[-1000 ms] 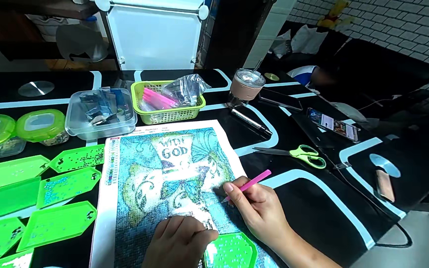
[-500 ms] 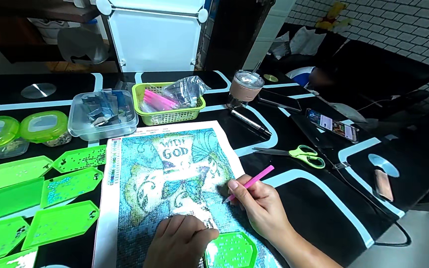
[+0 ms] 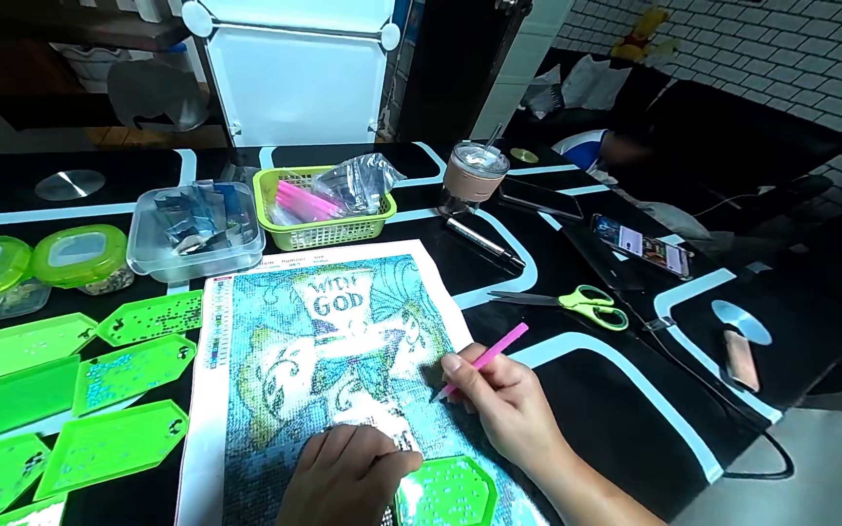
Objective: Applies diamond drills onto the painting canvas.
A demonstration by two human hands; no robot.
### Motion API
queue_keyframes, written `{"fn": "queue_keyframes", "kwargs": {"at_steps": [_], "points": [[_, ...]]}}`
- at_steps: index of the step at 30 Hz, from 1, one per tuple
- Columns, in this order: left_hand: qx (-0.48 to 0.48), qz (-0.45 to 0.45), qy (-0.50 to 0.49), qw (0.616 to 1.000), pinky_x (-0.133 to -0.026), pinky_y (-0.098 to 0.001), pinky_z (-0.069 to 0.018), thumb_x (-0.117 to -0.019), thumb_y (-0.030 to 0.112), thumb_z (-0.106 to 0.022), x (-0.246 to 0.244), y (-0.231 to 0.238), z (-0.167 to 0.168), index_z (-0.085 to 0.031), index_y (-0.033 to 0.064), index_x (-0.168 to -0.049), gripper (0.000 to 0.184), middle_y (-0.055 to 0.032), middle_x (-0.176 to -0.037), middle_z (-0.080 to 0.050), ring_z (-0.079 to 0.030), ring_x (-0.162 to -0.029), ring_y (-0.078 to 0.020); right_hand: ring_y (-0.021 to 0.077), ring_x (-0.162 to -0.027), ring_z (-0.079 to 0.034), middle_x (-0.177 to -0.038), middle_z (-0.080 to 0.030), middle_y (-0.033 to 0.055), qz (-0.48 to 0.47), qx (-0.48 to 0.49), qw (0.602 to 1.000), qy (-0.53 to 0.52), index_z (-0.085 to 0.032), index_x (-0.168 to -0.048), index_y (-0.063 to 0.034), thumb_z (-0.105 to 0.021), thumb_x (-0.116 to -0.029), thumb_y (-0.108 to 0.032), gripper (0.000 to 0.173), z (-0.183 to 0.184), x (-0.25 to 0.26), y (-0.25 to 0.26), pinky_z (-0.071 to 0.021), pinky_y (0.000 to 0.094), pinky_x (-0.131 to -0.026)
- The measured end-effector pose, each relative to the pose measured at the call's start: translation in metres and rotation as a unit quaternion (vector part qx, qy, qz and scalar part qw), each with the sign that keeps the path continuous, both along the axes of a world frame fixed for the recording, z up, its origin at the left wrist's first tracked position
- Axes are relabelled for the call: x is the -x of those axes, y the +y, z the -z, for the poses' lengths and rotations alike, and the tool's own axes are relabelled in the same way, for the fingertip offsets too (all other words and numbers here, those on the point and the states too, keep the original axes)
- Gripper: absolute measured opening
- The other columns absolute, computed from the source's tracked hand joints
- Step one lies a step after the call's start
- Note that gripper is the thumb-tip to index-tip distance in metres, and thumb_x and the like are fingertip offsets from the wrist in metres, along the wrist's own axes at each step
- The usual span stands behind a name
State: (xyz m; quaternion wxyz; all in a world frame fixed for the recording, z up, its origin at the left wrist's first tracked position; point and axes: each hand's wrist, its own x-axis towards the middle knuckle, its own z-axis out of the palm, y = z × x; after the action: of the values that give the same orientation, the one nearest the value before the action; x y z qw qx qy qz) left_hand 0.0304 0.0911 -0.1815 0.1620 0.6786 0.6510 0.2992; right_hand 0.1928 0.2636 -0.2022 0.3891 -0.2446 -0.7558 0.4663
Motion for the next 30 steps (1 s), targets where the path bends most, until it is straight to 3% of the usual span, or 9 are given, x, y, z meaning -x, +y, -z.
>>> {"fn": "queue_keyframes", "kwargs": {"at_steps": [5,9,17,30], "points": [[0.001,0.007,-0.002,1.0,-0.086,-0.0478,-0.0478,-0.0819,0.041,-0.081,0.001,0.001,0.0,-0.076,0.0165,-0.119,0.045,-0.0087,-0.105,-0.072,-0.065,-0.1,-0.0303,-0.0003,-0.053,-0.057,-0.065,-0.066,-0.0017,0.032,0.247,0.964,0.095,-0.067,-0.078,-0.0111,-0.045,-0.1064,-0.014,0.036,-0.015,-0.003,0.013,-0.0465,0.0133,-0.052],[-0.005,0.003,0.002,1.0,-0.086,-0.0469,-0.0476,-0.0827,0.042,-0.081,0.0,0.0,0.002,-0.076,0.0165,-0.118,0.043,-0.0088,-0.105,-0.072,-0.065,-0.1,-0.0297,0.0014,-0.051,-0.054,-0.06,-0.06,0.0,0.066,0.346,0.927,0.129,-0.063,-0.078,-0.0081,-0.037,-0.1105,-0.017,0.042,-0.023,-0.004,0.018,-0.0461,0.0145,-0.052],[0.016,0.009,-0.019,1.0,-0.09,-0.0495,-0.0469,-0.0844,0.04,-0.08,0.001,0.0,-0.003,-0.076,0.014,-0.119,0.043,-0.012,-0.107,-0.072,-0.064,-0.103,-0.0323,0.0018,-0.052,-0.055,-0.064,-0.063,0.001,0.099,0.283,0.94,0.162,-0.064,-0.078,-0.0097,-0.041,-0.1094,-0.017,0.04,-0.025,-0.014,0.022,-0.0455,0.0148,-0.052],[0.026,0.016,-0.016,0.999,-0.091,-0.0491,-0.0466,-0.0867,0.044,-0.078,0.003,0.0,-0.005,-0.076,0.0131,-0.12,0.045,-0.0131,-0.109,-0.072,-0.064,-0.103,-0.033,0.0009,-0.051,-0.055,-0.063,-0.062,0.0007,0.112,0.282,0.933,0.196,-0.066,-0.08,-0.0093,-0.039,-0.1096,-0.02,0.041,-0.03,-0.022,0.019,-0.0463,0.0136,-0.051]]}}
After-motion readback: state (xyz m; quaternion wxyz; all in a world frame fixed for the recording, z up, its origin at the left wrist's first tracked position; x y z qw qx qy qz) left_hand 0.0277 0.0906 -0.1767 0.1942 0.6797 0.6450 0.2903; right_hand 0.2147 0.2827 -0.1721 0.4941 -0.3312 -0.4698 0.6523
